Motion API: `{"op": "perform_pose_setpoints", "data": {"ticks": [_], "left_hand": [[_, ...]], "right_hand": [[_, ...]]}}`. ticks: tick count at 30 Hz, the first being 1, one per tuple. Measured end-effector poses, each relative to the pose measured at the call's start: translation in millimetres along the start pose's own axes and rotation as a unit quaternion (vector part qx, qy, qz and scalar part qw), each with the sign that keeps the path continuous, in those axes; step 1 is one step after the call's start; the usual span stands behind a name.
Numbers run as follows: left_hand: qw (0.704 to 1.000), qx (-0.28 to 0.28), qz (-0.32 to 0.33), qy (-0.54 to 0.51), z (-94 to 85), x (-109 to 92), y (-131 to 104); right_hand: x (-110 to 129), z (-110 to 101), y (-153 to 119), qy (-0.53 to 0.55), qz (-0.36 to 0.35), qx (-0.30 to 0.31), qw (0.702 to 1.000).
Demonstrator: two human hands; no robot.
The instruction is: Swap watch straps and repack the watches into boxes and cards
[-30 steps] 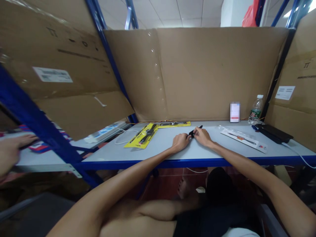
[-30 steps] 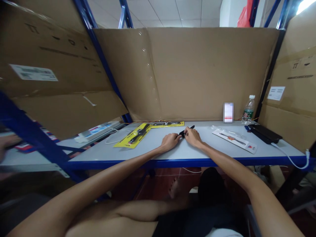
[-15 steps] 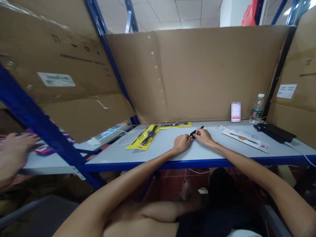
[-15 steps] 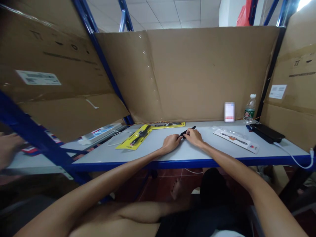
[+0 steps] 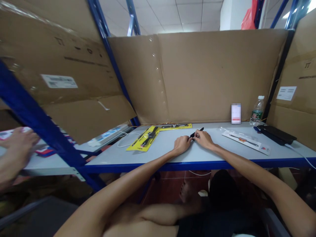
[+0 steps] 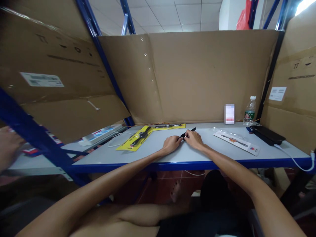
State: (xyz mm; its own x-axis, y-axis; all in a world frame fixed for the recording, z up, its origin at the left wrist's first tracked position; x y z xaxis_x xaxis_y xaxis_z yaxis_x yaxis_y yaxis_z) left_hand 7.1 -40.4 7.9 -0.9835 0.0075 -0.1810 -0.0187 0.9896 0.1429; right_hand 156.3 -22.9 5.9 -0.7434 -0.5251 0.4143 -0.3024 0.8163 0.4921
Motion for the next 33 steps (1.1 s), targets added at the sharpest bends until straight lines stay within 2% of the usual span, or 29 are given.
{"op": "perform_pose_setpoints", "data": {"ticks": [4, 9, 14, 18, 21, 24, 30, 33], "left_hand": [[1.000, -0.003, 0.002, -0.003, 1.1, -0.3, -0.9], [1.000, -0.002, 0.005, -0.008, 0.9, -1.0, -1.0], [1.000, 0.000, 0.004, -0.013, -0.7, -0.5, -0.6], [1.000, 0.001, 0.003, -0.016, -1.3, -0.2, -0.6], [1.000, -0.002, 0.000, -0.025, -0.8, 0.2, -0.3], [1.000, -0.005, -0.003, -0.031, 0.8, 0.8, 0.8], [0.999, 0.000, -0.004, -0.033, 0.8, 0.9, 1.0], [0.999, -0.001, -0.006, -0.034, -1.8, 0.1, -1.3]], "right_hand": [[-3.0, -0.5, 0.6, -0.019, 0.038, -0.003, 0.999], [-1.8, 0.3, 1.2, 0.012, -0.019, 0.002, 1.000], [-5.1, -0.5, 0.6, 0.019, 0.001, -0.004, 1.000], [-1.9, -1.4, 0.8, 0.014, -0.037, -0.009, 0.999], [-3.9, -1.4, 0.9, 0.024, -0.002, -0.025, 0.999], [-6.6, 1.8, 2.1, 0.019, 0.029, -0.015, 0.999], [-9.0, 5.6, 4.9, 0.051, -0.006, -0.003, 0.999], [-9.9, 3.4, 4.4, 0.052, 0.012, -0.015, 0.998]]}}
Point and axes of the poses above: each hand's wrist, its own y-axis towards the middle knuckle, its own z-axis out of the palm, x = y × z, the point moved 4 cm from there along y, towards the middle knuckle, and after that the axes turned 7 degrees about -z, right-handed, at the moved point
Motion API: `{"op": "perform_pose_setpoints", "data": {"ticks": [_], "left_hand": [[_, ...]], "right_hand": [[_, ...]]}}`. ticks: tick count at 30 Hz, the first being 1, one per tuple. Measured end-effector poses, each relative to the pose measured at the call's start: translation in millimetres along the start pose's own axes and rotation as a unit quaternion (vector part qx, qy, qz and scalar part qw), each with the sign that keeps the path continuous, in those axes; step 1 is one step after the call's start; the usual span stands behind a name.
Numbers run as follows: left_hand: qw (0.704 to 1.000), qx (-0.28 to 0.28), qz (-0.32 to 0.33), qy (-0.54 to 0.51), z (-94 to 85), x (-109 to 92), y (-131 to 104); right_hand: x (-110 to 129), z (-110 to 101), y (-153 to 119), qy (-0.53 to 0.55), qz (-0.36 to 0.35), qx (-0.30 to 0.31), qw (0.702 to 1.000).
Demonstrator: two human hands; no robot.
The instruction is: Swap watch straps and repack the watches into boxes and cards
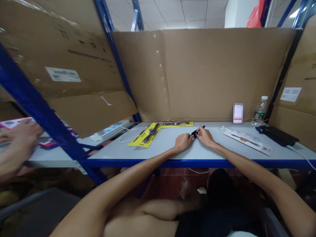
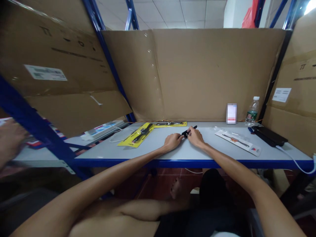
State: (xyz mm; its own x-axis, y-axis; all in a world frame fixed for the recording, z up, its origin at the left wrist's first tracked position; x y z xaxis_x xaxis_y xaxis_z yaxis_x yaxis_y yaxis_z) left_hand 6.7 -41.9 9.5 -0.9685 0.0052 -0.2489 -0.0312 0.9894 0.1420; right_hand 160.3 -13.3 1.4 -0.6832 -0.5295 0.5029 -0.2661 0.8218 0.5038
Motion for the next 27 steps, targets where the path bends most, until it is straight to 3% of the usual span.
{"op": "perform_pose_setpoints", "data": {"ticks": [5, 14, 23, 27], "left_hand": [[1.000, -0.005, -0.001, 0.013, -1.7, -1, -2], [1.000, 0.009, 0.001, 0.005, 1.1, 1, 3], [1.000, 0.010, -0.002, -0.023, 1.0, 3, 4], [0.999, 0.011, -0.003, -0.047, 2.5, 10, 7]], "right_hand": [[3, -1, 0, -0.001, 0.020, 0.013, 1.000], [3, -1, -1, -0.029, -0.069, 0.008, 0.997], [3, -5, -2, -0.054, -0.017, 0.030, 0.998], [-1, -17, 1, -0.049, 0.015, -0.002, 0.999]]}}
Point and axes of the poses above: each hand's wrist, its own y-axis towards the middle knuckle, its own z-axis out of the palm, x = y × z, the point moved 4 cm from there along y, towards the middle knuckle, and after that the axes turned 7 degrees about -z, right-handed, at the moved point
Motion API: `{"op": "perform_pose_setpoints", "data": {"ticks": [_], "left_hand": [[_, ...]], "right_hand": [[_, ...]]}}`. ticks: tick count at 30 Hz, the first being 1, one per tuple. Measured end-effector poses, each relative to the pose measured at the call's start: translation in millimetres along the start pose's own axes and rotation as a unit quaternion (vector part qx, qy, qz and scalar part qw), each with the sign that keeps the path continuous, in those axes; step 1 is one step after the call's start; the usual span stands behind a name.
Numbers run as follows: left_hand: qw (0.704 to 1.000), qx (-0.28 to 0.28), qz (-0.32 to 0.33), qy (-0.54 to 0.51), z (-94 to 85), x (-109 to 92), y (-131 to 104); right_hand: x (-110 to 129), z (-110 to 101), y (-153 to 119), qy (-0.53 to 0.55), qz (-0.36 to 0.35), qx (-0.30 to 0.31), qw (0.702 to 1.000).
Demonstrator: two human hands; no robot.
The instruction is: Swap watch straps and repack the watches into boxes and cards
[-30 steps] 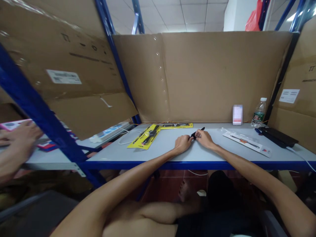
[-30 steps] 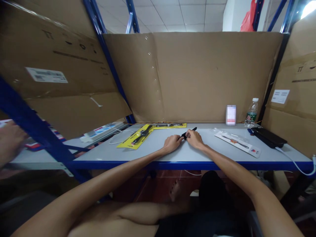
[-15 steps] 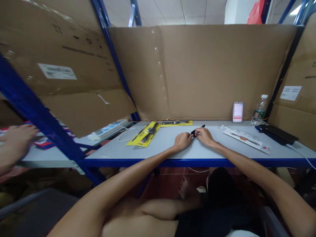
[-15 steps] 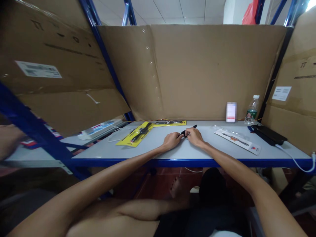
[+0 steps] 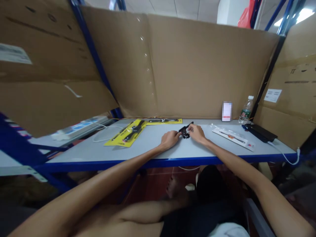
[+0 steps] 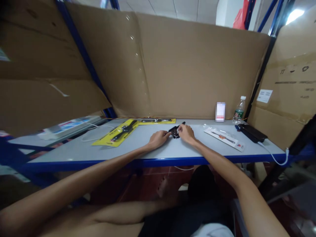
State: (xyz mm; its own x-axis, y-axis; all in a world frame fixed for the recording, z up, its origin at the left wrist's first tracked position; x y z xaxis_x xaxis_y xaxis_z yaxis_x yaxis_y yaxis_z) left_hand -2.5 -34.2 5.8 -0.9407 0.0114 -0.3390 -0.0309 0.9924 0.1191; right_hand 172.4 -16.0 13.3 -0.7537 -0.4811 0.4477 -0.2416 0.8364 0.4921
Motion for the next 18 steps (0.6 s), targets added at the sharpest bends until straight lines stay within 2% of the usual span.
{"op": "perform_pose_setpoints", "data": {"ticks": [4, 9, 14, 18], "left_hand": [[1.000, -0.003, 0.010, -0.021, 1.0, 4, 3], [0.999, -0.006, 0.007, -0.047, 2.2, 7, 5], [0.991, 0.011, 0.016, -0.130, 7.0, 10, 10], [0.974, 0.022, -0.019, -0.227, 11.2, 16, 14]], "right_hand": [[-5, -7, 2, 0.005, 0.021, -0.025, 0.999], [-7, 8, 5, 0.054, 0.027, 0.031, 0.998], [-13, 17, 12, 0.172, 0.079, 0.053, 0.980], [-23, 15, 13, 0.258, 0.119, 0.060, 0.957]]}}
Point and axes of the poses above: each hand's wrist, its own y-axis towards the middle knuckle, its own z-axis out of the palm, x = y × z, the point moved 4 cm from there along y, towards the middle knuckle, and after that the axes turned 7 degrees about -z, right-handed, at the moved point
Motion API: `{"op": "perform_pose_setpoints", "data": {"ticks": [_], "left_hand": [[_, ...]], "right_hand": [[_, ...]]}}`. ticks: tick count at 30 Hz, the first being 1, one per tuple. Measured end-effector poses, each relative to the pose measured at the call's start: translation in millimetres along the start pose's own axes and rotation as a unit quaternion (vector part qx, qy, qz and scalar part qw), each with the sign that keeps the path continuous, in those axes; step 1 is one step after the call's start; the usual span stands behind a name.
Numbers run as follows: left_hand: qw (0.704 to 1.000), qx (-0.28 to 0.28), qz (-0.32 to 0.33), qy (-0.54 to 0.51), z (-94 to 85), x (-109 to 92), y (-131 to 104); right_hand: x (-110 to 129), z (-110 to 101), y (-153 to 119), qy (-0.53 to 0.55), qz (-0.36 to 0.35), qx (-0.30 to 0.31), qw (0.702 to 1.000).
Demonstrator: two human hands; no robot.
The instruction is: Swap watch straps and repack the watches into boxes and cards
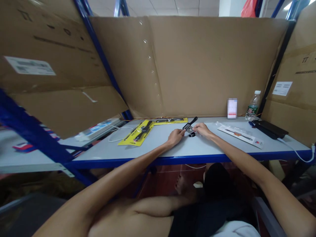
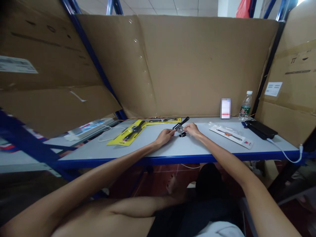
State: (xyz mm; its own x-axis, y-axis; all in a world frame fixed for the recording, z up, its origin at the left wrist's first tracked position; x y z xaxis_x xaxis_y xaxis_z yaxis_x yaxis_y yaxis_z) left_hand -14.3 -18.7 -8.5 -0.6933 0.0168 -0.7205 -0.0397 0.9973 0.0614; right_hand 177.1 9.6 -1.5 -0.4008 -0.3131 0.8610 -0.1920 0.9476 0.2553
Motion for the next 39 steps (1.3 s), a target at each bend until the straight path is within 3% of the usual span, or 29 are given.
{"op": "perform_pose_setpoints", "data": {"ticks": [7, 13, 19, 23, 27, 31, 35, 39], "left_hand": [[0.998, -0.021, -0.024, -0.054, -2.1, 4, 4], [0.993, 0.024, -0.025, -0.111, -1.1, 3, -2], [0.987, 0.069, -0.014, -0.147, -2.1, -3, -9], [0.983, 0.094, -0.021, -0.158, -2.4, -5, -11], [0.977, 0.126, -0.006, -0.175, -2.5, -6, -11], [0.971, 0.151, 0.017, -0.185, -3.5, -6, -12], [0.960, 0.181, 0.024, -0.211, -4.6, -7, -14], [0.953, 0.187, 0.015, -0.239, -7.5, -9, -16]], "right_hand": [[-8, -24, 2, -0.099, 0.024, -0.057, 0.993], [-3, -16, 6, -0.225, 0.062, -0.033, 0.972], [9, -21, -4, -0.302, -0.006, -0.046, 0.952], [26, -35, -16, -0.383, -0.132, -0.116, 0.907], [37, -30, -24, -0.431, -0.233, -0.037, 0.871], [43, -18, -26, -0.477, -0.267, 0.043, 0.836], [40, -16, -22, -0.505, -0.266, 0.061, 0.819], [31, -20, -15, -0.500, -0.251, 0.062, 0.826]]}}
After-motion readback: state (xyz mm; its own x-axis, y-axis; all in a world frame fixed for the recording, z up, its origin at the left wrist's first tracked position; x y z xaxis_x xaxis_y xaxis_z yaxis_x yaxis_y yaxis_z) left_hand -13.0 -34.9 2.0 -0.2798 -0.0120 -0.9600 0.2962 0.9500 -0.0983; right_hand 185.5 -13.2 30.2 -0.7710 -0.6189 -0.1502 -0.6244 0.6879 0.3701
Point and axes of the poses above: each hand's wrist, its own y-axis towards the middle knuckle, its own z-axis out of the palm, x = y × z, the point moved 4 cm from there along y, towards the middle knuckle, and after that the axes turned 7 degrees about -z, right-handed, at the moved point
